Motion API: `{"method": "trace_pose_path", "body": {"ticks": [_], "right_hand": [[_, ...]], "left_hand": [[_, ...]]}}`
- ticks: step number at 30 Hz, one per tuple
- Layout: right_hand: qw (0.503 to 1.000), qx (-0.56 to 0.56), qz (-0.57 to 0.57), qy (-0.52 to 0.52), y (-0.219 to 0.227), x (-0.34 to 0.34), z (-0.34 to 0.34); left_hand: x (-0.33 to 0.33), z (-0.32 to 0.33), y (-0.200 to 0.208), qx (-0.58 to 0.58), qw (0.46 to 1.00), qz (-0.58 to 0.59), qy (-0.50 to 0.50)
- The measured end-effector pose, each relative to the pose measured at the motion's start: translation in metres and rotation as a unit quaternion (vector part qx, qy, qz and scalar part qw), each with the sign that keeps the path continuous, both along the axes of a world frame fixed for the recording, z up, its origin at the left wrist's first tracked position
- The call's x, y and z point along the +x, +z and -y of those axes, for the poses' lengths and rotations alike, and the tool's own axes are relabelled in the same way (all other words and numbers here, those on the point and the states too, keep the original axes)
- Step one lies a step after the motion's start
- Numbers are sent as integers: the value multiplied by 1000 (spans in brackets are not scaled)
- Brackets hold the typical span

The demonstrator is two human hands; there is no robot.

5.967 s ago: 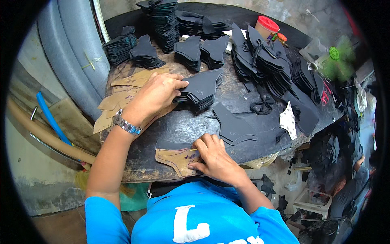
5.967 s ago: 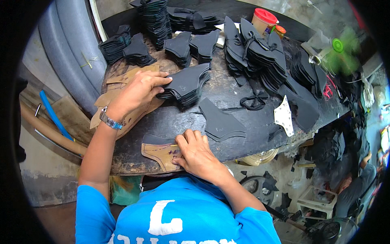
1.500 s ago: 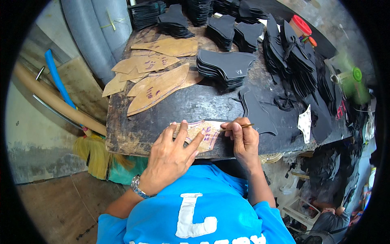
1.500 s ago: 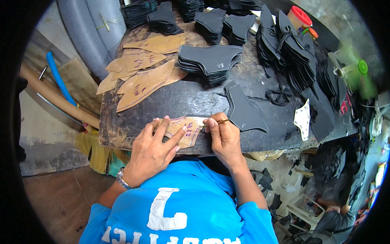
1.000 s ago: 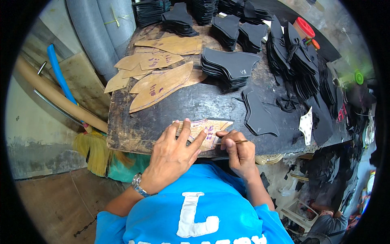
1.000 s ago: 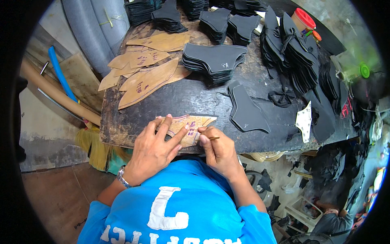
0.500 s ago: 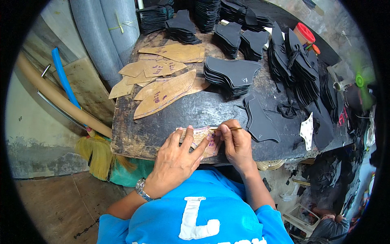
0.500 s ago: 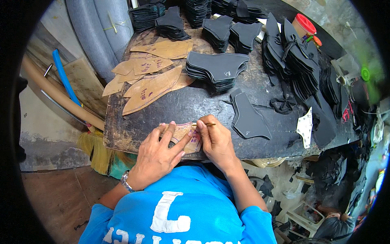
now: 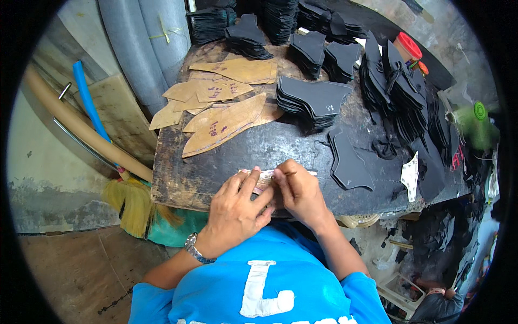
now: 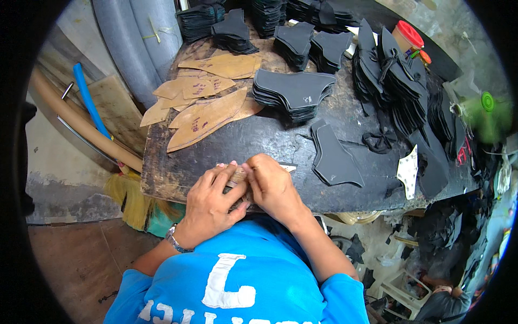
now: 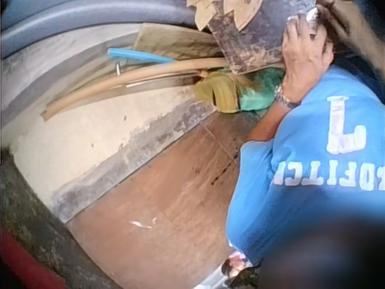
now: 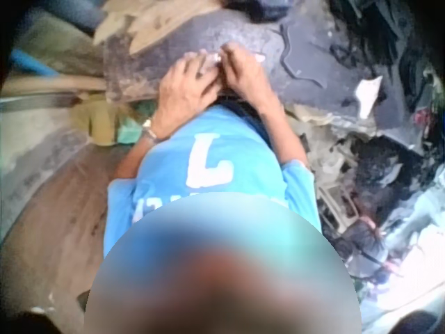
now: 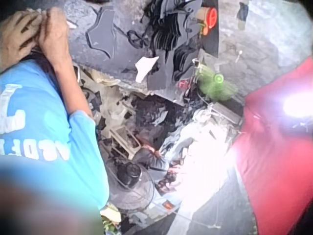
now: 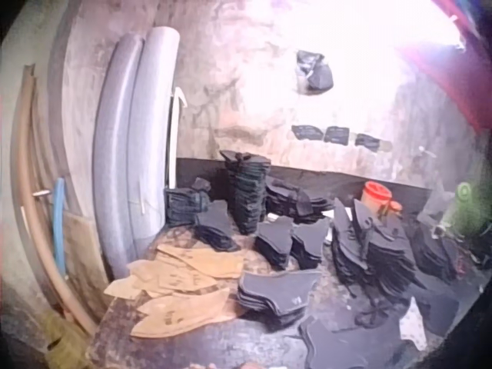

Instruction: The person places a cardboard pattern on a stack of black fabric pieces and uses a pencil to trace the outline. They repeat this process for multiple fabric pieces, stacking the marked pieces aside.

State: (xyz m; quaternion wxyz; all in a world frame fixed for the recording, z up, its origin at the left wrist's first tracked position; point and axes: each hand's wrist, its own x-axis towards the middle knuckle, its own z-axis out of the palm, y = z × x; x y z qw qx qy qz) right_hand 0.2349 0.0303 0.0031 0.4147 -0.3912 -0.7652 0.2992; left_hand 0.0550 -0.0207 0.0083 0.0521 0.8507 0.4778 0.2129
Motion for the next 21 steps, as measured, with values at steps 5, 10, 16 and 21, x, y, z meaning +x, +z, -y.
{"method": "trace_pose_path", "body": {"ticks": [5,10,16,21], "right_hand": [[992,-77,-80,-64,-1,-3,2],[999,9,-34,24,-5,-14,-6],[995,-86,-48,16,-3,-9,3],[996,-12,-26,81,-3,-15,4]], "left_hand": [[-3,0,-9,-39,988,138,63],[-5,-1,-16,-28,983,166,75],[-7,0,-18,-26,983,160,81],[-6,-1,-19,1,984,162,69]]}}
